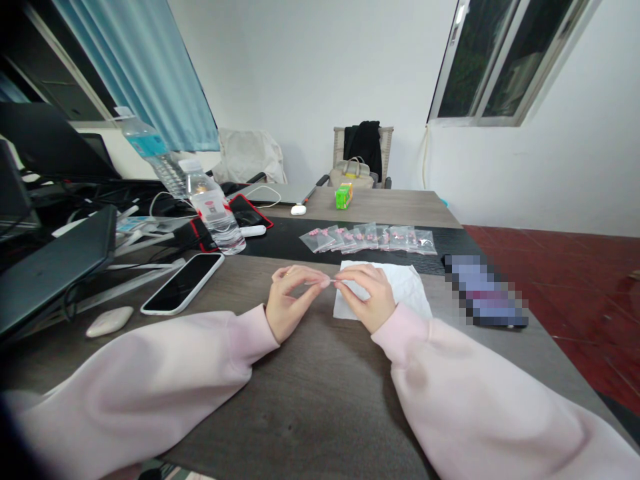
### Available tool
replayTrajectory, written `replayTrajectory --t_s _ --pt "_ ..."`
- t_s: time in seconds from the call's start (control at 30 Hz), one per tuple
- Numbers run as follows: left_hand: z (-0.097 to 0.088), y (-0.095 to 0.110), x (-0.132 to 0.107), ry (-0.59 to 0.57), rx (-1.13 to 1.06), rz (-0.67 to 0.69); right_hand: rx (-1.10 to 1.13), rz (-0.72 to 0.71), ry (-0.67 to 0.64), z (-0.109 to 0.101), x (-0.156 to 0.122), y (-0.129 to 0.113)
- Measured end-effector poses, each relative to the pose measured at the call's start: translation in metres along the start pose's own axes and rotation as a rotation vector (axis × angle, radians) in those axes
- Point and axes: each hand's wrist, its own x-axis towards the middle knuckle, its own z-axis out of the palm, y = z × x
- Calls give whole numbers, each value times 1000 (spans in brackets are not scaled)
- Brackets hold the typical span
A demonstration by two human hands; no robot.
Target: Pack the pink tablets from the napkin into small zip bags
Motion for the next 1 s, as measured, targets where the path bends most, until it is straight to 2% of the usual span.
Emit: replayTrajectory --t_s 0.23,0.67,1.0 --pt "2 1 0 -40 34 -66 9 -58 -23 0 0 1" --pt "3 -1 0 -55 25 -35 -5 -67 -65 0 0 -2" --pt "9 -9 -1 -44 -80 -16 -20 -89 -99 0 -1 -2"
